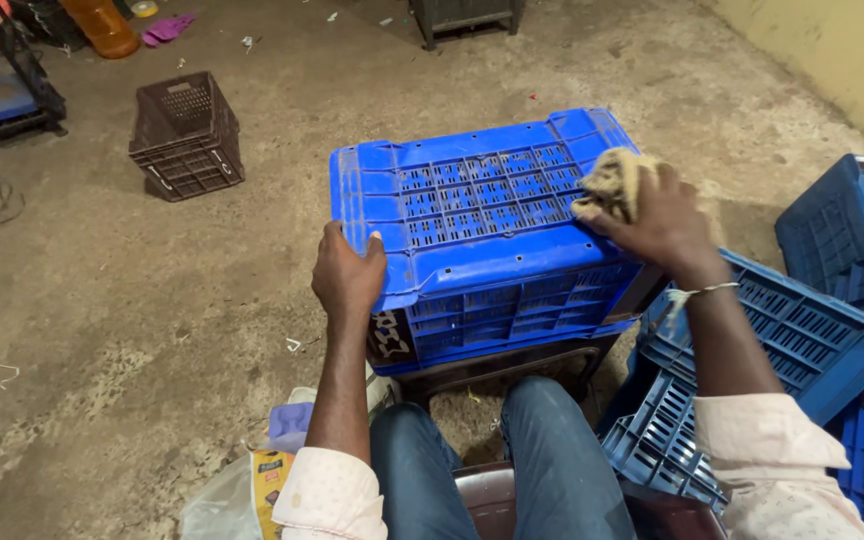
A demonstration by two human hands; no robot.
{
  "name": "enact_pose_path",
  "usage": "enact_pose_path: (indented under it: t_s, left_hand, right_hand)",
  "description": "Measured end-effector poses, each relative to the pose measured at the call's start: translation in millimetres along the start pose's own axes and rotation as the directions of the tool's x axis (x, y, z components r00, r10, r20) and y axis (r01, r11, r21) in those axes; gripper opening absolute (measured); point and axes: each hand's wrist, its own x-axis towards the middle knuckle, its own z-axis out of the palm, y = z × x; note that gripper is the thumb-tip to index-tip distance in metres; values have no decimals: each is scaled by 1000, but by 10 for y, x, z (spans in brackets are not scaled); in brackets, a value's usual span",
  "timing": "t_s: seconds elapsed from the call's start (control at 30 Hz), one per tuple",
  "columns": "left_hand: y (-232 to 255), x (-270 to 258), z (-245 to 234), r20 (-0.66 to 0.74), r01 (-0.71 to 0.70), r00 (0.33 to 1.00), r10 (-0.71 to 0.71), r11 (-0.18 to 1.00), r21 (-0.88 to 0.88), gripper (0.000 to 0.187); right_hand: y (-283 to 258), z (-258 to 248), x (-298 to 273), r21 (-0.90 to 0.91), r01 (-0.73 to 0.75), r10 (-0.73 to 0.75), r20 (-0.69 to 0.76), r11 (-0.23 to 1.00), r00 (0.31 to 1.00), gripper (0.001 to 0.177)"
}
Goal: The person wipes the interior and exterior surfaces of a blue plastic crate using a cloth. They rotate the crate to clean different sides and then place it on a stack of other crates.
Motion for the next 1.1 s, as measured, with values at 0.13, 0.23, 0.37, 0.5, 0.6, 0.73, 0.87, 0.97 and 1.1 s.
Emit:
enact_pose_path:
  t_s: [0.13,0.23,0.37,0.5,0.6,0.73,0.87,0.97,1.1]
  left_hand:
    - [18,1,-56,9,-47,999,47,999,-23,59]
    - [31,7,-89,23,-44,999,44,999,-28,63]
    - [44,-4,-97,41,-17,999,17,1000,-1,65]
    - [96,9,-58,69,82,994,-88,994,74,58]
    - [81,-2,24,61,126,989,-136,982,138,59]
    - [67,41,71,32,93,994,-101,976,197,58]
    - [30,20,72,30,78,996,-85,980,185,56]
    - [36,32,81,32,77,996,-84,982,172,56]
    - [42,28,60,23,70,997,-74,985,156,57]
  right_hand:
    - [61,510,434,-34,124,-127,-103,992,987,72]
    - [163,778,1021,-9,183,-183,-84,983,980,60]
    - [206,1034,1515,9,270,-265,-164,963,950,45]
    - [182,993,1541,26,149,-145,-101,989,984,45]
    - [173,737,1295,12,96,-96,26,995,995,39]
    - [159,262,633,-31,64,-62,56,997,996,39]
    - [81,-89,63,13,22,-21,-64,1000,998,48]
    - [-86,-208,-135,40,-28,28,-16,999,999,41]
    - [-575,-118,-341,179,64,-32,-172,982,985,48]
